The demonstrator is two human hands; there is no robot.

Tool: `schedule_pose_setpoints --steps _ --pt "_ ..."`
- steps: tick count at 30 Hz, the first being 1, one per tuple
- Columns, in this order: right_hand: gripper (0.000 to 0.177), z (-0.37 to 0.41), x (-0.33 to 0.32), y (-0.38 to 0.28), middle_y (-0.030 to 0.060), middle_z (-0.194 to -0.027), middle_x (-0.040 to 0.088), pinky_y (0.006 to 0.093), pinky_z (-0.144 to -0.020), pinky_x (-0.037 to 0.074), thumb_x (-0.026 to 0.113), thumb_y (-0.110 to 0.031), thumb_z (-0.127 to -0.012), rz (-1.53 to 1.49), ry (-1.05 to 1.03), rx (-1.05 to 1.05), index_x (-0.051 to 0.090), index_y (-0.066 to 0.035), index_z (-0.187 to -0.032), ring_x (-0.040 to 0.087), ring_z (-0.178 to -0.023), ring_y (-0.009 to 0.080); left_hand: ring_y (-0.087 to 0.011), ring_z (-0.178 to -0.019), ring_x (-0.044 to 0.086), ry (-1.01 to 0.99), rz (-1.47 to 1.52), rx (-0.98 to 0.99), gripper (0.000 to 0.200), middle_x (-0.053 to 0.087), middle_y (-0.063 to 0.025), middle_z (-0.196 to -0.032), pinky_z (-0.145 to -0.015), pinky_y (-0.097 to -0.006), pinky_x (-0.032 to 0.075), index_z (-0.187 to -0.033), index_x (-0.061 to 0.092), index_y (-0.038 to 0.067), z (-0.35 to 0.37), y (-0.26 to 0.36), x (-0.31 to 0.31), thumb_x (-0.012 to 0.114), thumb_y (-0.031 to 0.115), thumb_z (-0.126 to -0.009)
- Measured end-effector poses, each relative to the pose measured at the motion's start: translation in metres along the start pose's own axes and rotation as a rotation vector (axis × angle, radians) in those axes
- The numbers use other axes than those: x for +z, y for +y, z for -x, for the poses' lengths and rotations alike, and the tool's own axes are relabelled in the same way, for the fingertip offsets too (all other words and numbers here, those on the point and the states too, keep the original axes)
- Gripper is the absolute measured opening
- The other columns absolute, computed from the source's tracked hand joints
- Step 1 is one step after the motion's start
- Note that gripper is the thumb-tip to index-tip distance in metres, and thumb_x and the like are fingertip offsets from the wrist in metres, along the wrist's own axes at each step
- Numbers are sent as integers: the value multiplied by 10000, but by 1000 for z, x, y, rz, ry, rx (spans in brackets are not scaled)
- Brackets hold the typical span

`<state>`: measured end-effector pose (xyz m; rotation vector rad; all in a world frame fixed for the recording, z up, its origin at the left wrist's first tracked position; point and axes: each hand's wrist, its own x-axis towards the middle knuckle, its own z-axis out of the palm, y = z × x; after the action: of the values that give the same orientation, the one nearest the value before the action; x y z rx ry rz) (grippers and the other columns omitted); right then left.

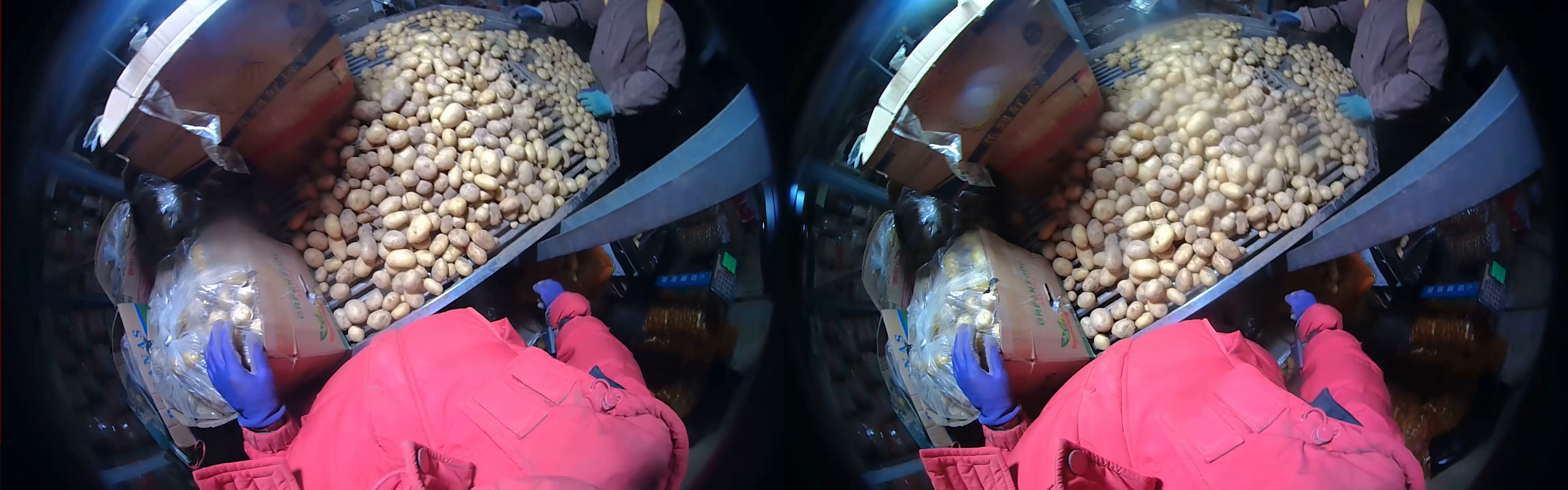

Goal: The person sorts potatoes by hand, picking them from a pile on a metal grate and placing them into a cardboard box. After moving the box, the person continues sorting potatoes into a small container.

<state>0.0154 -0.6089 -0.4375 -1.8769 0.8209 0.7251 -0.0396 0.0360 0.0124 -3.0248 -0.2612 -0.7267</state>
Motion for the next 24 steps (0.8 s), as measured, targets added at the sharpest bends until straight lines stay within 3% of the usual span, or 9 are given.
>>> schedule_pose_setpoints --steps 4,7,9,11,13,15,17,22,24 --pt "276 -13 35 -18 151 -1178 735 411 -933 555 616 -267 -984 1012 -272 -413 748 -120 -1177 718 -1006 309 -423 -1261 561 -6 -5 8 480 615 -232 -1365 -1108 -538 397 -1320 616 -9 1 2 -3 707 225 -912" --pt "245 56 36 -109 143 -1032 756 441 -852 571 608 -246 -968 707 -662 -454 760 -126 -1117 711 -939 354 -426 -1269 552 -22 -7 23 498 603 -234 -1377 -1107 -548 392 -1332 606 -11 1 4 -7 701 251 -920" --pt "243 127 31 -213 107 -907 753 437 -748 570 618 -289 -985 1156 -717 -1104 751 -101 -1062 721 -869 314 -426 -1268 551 -28 -16 29 498 601 -233 -1376 -1107 -546 391 -1332 608 -11 -1 6 -9 698 258 -922" --pt "331 122 30 -260 85 -848 704 387 -646 538 587 -368 -1026 999 -481 -1506 710 -97 -881 695 -768 262 -418 -1267 550 -30 -17 32 500 600 -226 -1369 -1106 -542 391 -1335 608 -5 -2 7 -9 696 265 -924" --pt "279 149 41 -321 54 -864 692 335 -654 531 649 -341 -992 368 -393 -697 713 -72 -965 666 -764 179 -414 -1268 548 -29 -24 36 502 599 -222 -1369 -1107 -539 390 -1338 607 -2 -3 8 -9 698 265 -923" --pt "308 119 66 -360 57 -916 691 310 -685 533 687 -310 -964 141 -240 -976 694 -44 -1120 638 -788 126 -409 -1271 545 -30 -30 37 496 597 -217 -1371 -1106 -536 392 -1326 609 -1 -4 9 -10 702 269 -921" --pt "417 81 100 -393 102 -1003 698 327 -714 550 714 -278 -939 -38 -123 -925 638 -26 -1262 664 -806 165 -408 -1272 544 -28 -27 36 493 599 -217 -1368 -1105 -536 392 -1320 608 -1 -4 9 -10 704 269 -920" --pt "401 42 160 -489 163 -1053 689 411 -810 584 693 -291 -908 41 -29 -722 598 -92 -1242 708 -912 285 -409 -1257 557 -14 -19 29 490 605 -216 -1352 -1091 -538 406 -1309 606 0 -6 9 -11 718 262 -911" --pt "389 -38 192 -501 119 -914 691 362 -679 562 729 -242 -877 130 137 -793 602 -60 -1197 681 -754 221 -410 -1250 562 -13 -19 19 496 607 -217 -1347 -1085 -539 413 -1306 606 1 -6 10 -11 728 261 -902"
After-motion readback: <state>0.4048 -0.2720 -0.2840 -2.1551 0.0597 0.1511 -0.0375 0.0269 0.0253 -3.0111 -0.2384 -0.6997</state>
